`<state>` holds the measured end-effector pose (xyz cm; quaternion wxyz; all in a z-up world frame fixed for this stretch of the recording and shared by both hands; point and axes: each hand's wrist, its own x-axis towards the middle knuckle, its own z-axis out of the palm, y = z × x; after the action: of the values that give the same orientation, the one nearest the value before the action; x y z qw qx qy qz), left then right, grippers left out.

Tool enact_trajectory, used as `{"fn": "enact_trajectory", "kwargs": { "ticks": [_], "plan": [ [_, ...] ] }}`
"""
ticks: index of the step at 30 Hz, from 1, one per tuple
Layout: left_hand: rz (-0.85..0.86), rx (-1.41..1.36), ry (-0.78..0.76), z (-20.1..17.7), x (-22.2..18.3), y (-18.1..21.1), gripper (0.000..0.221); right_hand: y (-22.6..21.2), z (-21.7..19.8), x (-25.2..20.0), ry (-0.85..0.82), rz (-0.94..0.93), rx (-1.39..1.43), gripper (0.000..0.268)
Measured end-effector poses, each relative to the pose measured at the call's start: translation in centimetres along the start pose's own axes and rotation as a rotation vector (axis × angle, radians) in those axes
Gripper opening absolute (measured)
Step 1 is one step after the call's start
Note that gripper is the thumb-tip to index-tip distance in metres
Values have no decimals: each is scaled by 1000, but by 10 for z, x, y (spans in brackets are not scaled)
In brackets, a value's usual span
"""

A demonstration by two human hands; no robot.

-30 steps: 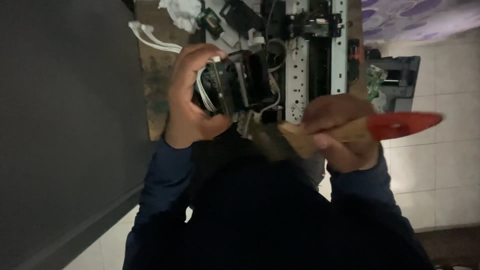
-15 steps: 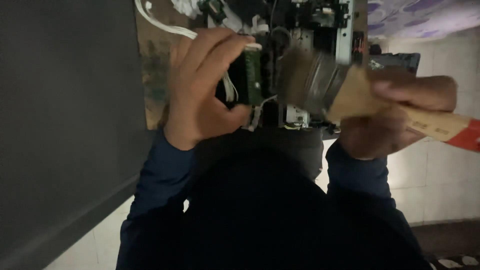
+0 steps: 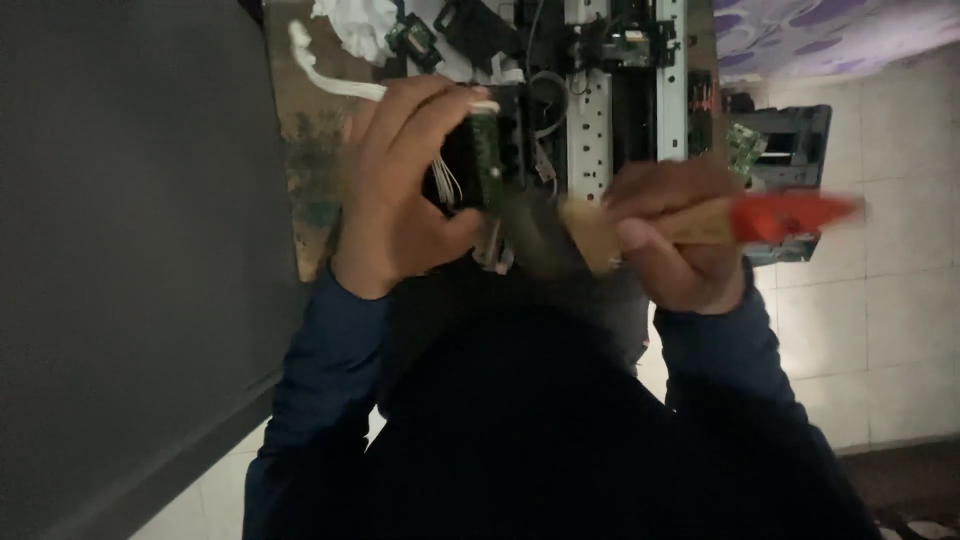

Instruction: Cleaning a printer component with a brush and then reassembling it into the main printer frame using a screwdriver.

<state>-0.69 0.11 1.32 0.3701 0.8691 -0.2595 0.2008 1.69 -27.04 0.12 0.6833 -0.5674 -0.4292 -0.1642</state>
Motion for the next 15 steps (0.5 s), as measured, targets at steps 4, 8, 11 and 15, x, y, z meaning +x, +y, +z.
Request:
{"fn": "enact_trajectory", "kwargs": {
  "ticks": [4, 8, 11, 15],
  "plan": [
    [-8, -120, 61, 6, -1, -1, 62, -14, -10, 22, 84, 14, -140, 17],
    [-21, -176, -4, 13, -13, 1, 57, 12, -46, -31, -93, 156, 235, 14],
    [-77, -137, 1, 6, -3, 7, 60, -21, 2, 2, -30, 124, -77, 5],
    [32, -152, -10, 21, -20, -2, 60, 5, -63, -17, -227, -57, -119, 30]
  ]
}}
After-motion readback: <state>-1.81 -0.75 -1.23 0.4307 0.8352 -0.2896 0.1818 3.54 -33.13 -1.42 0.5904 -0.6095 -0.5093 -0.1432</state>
